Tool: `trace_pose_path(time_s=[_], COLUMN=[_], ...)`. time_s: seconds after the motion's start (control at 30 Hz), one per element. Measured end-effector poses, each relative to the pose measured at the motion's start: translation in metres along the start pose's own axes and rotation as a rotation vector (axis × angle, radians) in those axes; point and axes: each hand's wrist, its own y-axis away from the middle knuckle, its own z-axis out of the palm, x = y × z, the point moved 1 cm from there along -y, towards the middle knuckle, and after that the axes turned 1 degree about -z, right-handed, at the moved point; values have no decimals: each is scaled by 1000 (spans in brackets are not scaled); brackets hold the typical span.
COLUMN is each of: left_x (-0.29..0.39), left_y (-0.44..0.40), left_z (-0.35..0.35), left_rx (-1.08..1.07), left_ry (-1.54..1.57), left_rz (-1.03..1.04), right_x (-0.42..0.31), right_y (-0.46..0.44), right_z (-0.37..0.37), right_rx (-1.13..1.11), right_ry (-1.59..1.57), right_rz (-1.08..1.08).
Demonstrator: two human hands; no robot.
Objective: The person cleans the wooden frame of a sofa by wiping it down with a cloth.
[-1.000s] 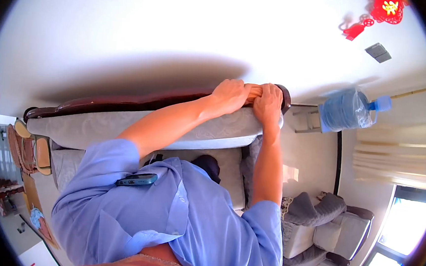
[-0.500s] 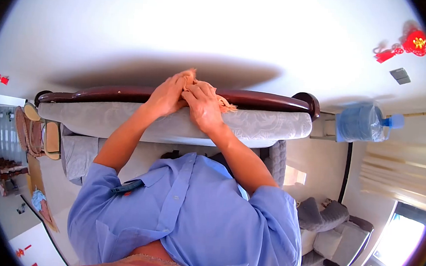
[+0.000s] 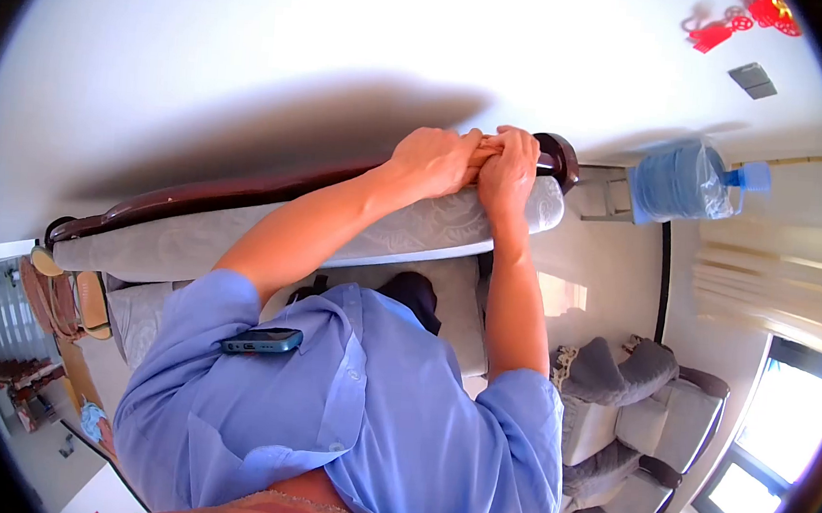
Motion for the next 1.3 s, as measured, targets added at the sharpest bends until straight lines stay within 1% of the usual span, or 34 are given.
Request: trace_pose_path(time_s=[0.03, 0.1, 0.13, 0.2, 0.27, 0.33, 0.37, 0.43, 0.47, 0.53, 0.6, 0.63, 0.73, 0.77, 0.83, 0.9, 1.0, 1.03, 1.07, 1.17, 1.2, 1.23, 1.3], left_x=[2, 2, 0, -9, -21, -41, -52, -70, -84, -108, -126, -134, -152, -152, -146, -126, -86, -70, -52, 0, 13, 24, 41], left_y=[-7, -10, -9, -2, 14, 40, 58, 98, 118, 154, 184, 193, 201, 198, 180, 156, 104, 85, 65, 0, -21, -41, -71], left_z=[5, 14, 16, 17, 18, 8, 2, -25, -29, -37, -46, -49, -53, -50, -44, -41, -32, -27, -24, -6, 5, 17, 38], left_rx=[9, 15, 33, 56, 151, 166, 170, 108, 137, 161, 322, 319, 188, 186, 62, 58, 14, -21, 1, -64, -71, -66, -75], left_ry=[-9, -16, -18, -19, -10, -58, -110, -188, -240, -296, -549, -556, -110, -112, -1, -2, -24, -46, -39, -26, -27, -7, 14], left_rz=[24, 44, 36, 23, 34, -3, -29, -116, -133, -165, -116, -129, -168, -169, -258, -218, -157, -143, -89, -19, 0, 11, 32], right_x=[3, 3, 5, -5, -20, -45, -60, -102, -125, -170, -199, -209, -214, -212, -198, -174, -129, -109, -85, -9, 10, 28, 56], right_y=[0, 0, 1, 0, -1, 0, 3, 6, 7, 12, 24, 29, 36, 38, 37, 31, 14, 10, 9, 7, 5, 3, 1], right_z=[0, 3, 3, 3, 2, 8, 12, 23, 27, 38, 63, 72, 89, 91, 88, 74, 32, 19, 9, -17, -26, -33, -43], right_rx=[-3, -34, -114, -161, -218, -277, -323, -349, -355, -449, -465, -473, -513, -529, -480, -427, -301, -285, -273, -211, -225, -218, -231], right_ry=[3, -1, 19, -14, -45, -69, -60, -28, -38, -40, -60, -65, -17, 17, 1, -3, -80, -102, -63, -14, -23, -12, -23], right_rz=[7, 99, 134, 127, 110, -113, -133, -188, -194, -260, -305, -347, -378, -379, -381, -368, -272, -241, -212, -125, -42, -29, 91])
